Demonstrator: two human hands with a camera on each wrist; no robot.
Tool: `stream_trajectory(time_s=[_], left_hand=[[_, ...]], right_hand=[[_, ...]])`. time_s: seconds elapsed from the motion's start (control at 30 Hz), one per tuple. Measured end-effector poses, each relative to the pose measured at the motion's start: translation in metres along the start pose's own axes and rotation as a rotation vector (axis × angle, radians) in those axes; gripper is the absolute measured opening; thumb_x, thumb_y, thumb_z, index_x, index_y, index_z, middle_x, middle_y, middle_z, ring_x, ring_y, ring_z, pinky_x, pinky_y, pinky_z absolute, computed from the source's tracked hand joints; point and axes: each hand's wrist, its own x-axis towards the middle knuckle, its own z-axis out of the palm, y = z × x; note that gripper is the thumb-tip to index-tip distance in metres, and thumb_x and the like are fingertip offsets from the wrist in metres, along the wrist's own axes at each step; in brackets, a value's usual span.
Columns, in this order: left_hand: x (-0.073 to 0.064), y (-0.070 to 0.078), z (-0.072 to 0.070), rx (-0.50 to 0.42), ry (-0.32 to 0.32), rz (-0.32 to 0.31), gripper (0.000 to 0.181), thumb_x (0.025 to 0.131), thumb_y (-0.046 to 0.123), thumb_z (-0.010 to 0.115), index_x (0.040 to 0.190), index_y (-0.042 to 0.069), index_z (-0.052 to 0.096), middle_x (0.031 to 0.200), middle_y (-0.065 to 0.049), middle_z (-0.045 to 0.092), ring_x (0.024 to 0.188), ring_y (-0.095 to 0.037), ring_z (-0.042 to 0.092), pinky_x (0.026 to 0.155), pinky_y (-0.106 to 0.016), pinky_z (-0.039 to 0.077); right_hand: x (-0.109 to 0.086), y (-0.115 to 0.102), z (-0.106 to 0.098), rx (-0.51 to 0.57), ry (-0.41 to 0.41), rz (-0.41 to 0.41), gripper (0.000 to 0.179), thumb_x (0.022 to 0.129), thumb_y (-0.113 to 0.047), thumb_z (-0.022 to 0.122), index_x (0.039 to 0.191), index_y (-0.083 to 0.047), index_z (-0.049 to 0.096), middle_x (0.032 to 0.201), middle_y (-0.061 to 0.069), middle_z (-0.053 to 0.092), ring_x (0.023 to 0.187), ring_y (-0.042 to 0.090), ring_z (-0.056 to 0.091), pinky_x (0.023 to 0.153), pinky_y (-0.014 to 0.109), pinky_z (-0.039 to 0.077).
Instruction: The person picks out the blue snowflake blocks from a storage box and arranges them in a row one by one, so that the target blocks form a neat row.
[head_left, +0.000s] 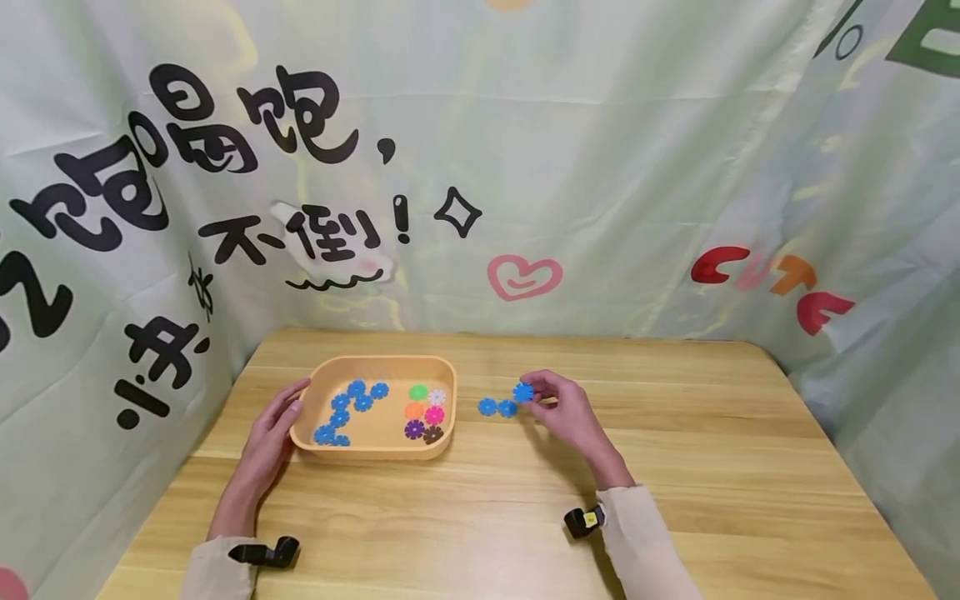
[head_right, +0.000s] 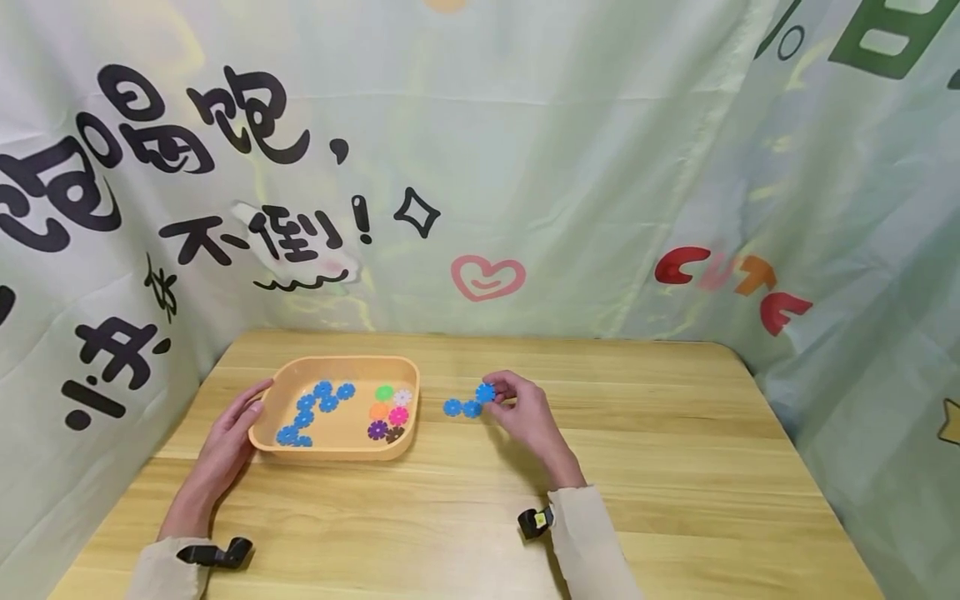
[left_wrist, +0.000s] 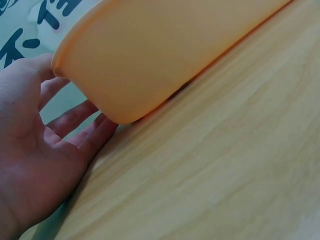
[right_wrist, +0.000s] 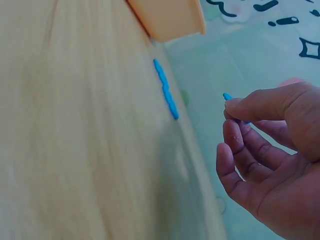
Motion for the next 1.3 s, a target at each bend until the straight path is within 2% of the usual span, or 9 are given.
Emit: stream_trajectory(time_s=[0.43,0.63,0.8,1.1,1.3], left_hand=[[-0.002,0.0,0.001,-0.001,-0.007,-0.026,0.056,0.11,0.036,0.049,0.159,0.013,0.038,0.156,-0.018,0.032,0.12,-0.004,0.053,0.093,-0.017,0.051],[-0.002,0.001,0.0,0.001,-0.005,-0.038,0.057,0.109,0.037,0.049,0.159,0.013,0.037,0.156,-0.019,0.031,0.119,-0.004,0.053,0.092,-0.017,0.051],[-0.001,0.002,0.001,0.001,-0.007,-0.036,0.056,0.109,0.037,0.049,0.159,0.013,0.038,0.156,-0.018,0.031,0.12,-0.004,0.053,0.093,-0.016,0.051],[-0.001,0.001,0.001,0.015,0.001,-0.036,0.056,0.109,0.038,0.049,0.159,0.014,0.039,0.157,-0.015,0.032,0.122,-0.005,0.05,0.094,-0.015,0.049],[-0.001,0.001,0.001,0.021,0.005,-0.035,0.056,0.109,0.038,0.049,0.159,0.014,0.039,0.158,-0.017,0.03,0.121,-0.004,0.05,0.093,-0.014,0.049]], right_hand=[[-0.002,0.018,-0.004,-0.035,0.013,0.118,0.029,0.09,0.006,0.074,0.118,-0.002,0.069,0.095,0.008,0.066,0.085,0.021,0.059,0.072,0.025,0.052],[-0.002,0.022,-0.003,-0.05,-0.015,0.105,0.027,0.089,0.005,0.075,0.115,0.0,0.07,0.094,0.009,0.066,0.083,0.021,0.06,0.069,0.023,0.051],[-0.002,0.024,0.0,-0.096,-0.042,0.106,0.027,0.087,0.002,0.078,0.113,0.0,0.071,0.093,0.008,0.066,0.082,0.02,0.059,0.07,0.025,0.051],[-0.003,0.023,0.003,-0.184,-0.041,0.109,0.027,0.086,0.002,0.079,0.112,0.0,0.072,0.096,0.009,0.066,0.083,0.019,0.056,0.072,0.031,0.05],[-0.003,0.023,0.003,-0.209,-0.049,0.113,0.026,0.087,0.0,0.079,0.112,-0.001,0.072,0.099,0.01,0.064,0.084,0.02,0.055,0.073,0.034,0.049]])
